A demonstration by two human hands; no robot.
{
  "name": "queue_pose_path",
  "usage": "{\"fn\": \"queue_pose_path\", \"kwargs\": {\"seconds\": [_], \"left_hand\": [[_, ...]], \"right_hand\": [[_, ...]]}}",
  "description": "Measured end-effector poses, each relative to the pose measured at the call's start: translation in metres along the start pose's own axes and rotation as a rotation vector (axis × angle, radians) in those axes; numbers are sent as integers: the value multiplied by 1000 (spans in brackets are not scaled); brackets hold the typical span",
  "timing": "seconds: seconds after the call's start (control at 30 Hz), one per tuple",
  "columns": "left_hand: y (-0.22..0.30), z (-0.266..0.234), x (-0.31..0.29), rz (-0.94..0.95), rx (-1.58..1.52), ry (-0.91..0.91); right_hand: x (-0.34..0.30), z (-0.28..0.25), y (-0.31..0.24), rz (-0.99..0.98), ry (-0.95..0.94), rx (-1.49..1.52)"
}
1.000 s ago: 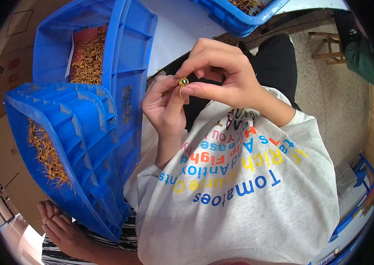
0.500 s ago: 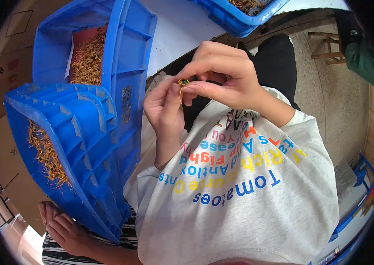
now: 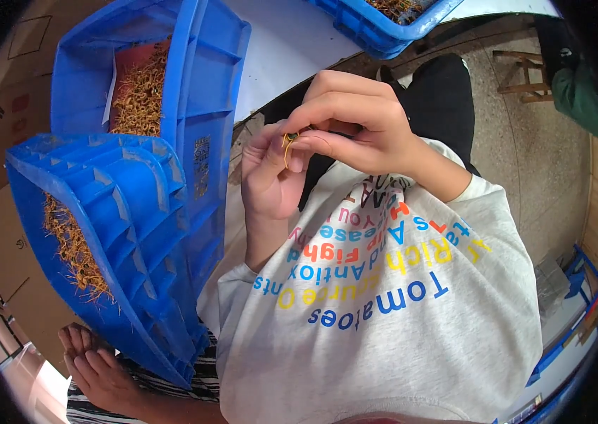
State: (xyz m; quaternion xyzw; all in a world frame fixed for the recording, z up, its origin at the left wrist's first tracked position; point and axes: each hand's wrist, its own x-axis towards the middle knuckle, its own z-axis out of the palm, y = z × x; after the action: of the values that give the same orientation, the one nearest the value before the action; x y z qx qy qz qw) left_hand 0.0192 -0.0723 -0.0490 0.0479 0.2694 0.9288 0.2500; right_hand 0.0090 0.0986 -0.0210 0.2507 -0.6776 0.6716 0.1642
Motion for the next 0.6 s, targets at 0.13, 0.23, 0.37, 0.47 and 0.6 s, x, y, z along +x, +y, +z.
{"fn": "queue_pose_path", "kwargs": {"seconds": [0.13,0.23,0.37,0.47,0.6], "left_hand": [[-1,-2,1,-18,-41,-26],[-1,-1,1,-23,-42,-12],[-11,0,-4,-21,22,200],[-8,-3,-1,-15,18,187],[-1,-7,7,-5,-56,-63]], "right_hand": [[0,-1,-1,14,-17,9],[1,-3,-2,37,-37,19],[1,-2,1,4,-25,25],[3,-4,-1,-10,-24,23],[6,-9,-7,-13,-29,9]]}}
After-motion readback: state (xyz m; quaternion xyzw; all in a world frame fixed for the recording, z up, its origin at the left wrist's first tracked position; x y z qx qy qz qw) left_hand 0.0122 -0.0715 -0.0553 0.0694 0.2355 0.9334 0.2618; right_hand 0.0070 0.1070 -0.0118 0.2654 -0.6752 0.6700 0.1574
